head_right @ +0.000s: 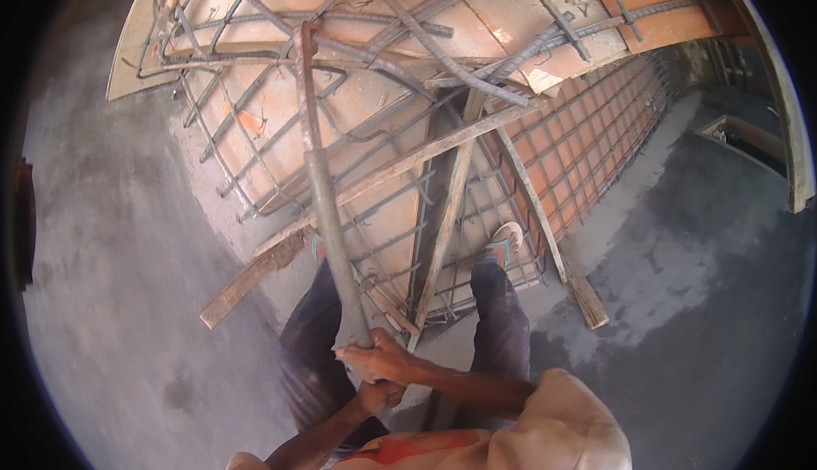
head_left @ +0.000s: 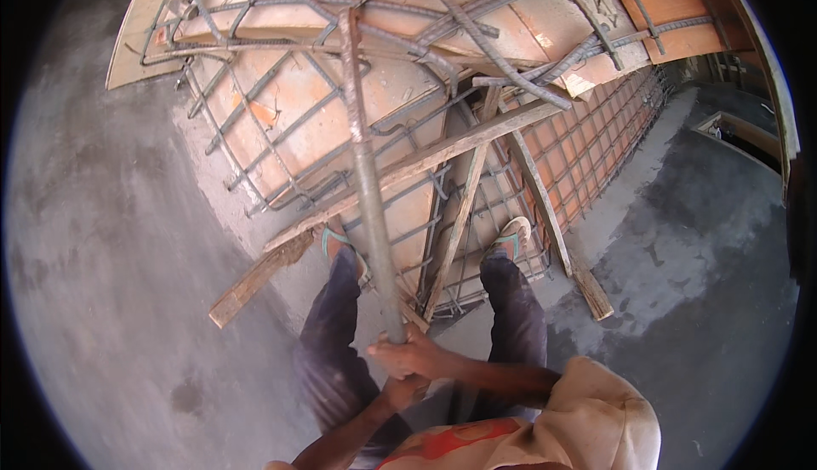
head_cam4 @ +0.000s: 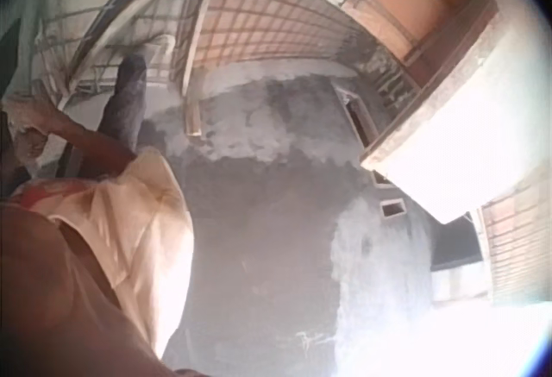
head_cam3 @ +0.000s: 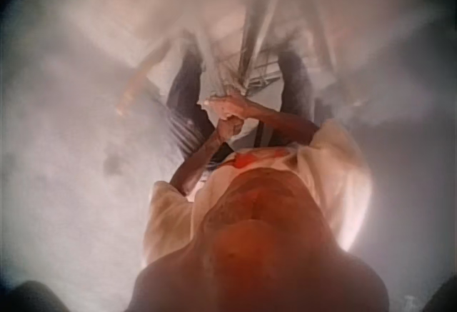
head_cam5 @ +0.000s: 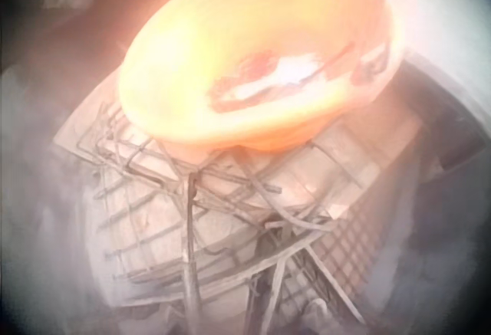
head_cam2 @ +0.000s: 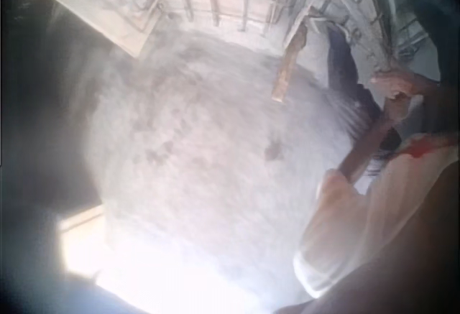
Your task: The person works on a curved concrete formwork structure, using a metal bar to adjust the rebar grid. They measure the structure with a tape measure and use a hammer to secure nails. The person also handles a wooden plank and a bucket of tools during the process.
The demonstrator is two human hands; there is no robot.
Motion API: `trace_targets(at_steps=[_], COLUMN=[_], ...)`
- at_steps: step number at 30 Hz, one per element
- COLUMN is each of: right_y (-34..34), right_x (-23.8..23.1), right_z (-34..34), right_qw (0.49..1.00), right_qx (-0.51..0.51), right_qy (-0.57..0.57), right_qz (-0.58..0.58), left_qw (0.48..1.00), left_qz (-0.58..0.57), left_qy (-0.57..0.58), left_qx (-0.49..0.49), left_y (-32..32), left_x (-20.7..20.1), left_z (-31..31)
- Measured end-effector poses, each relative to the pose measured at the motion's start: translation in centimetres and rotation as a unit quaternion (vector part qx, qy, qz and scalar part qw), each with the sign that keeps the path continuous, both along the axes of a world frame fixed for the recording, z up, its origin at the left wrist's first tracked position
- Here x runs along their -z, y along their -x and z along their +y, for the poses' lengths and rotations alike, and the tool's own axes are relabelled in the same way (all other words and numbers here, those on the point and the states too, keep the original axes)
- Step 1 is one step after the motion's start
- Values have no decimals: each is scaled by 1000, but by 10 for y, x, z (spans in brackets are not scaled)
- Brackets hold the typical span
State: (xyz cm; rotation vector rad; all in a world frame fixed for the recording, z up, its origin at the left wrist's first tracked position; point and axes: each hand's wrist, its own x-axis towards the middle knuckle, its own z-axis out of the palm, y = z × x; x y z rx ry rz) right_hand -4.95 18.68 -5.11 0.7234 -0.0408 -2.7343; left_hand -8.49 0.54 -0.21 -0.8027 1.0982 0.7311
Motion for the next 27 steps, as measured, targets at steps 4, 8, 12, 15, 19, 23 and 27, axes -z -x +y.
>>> trace_targets(at_steps=[4,8,12,15,19,23,27], right_y=[-8,-38,-32,-13,-5,6,29], right_x=[9,-2,-16,-28,-20,-22,-29], right_z=[7,27,29,27,11,3,1], right_qw=[1000,995,989,983,986,984,977], right_qx=[5,-45,-45,-23,17,28,66], right_qy=[22,-6,-36,-57,-31,-42,-55], right_qz=[7,-91,-138,-173,-162,-172,-193], left_qw=[998,998,964,917,971,972,970], left_qz=[44,58,159,235,133,151,176], left_qy=[33,-14,-180,-248,-148,-121,-83], left_qx=[5,-35,115,206,131,130,149], left_y=[-8,-52,-39,-22,-10,4,17], left_x=[-2,14,4,6,13,11,15], left_z=[33,44,55,41,35,33,20])
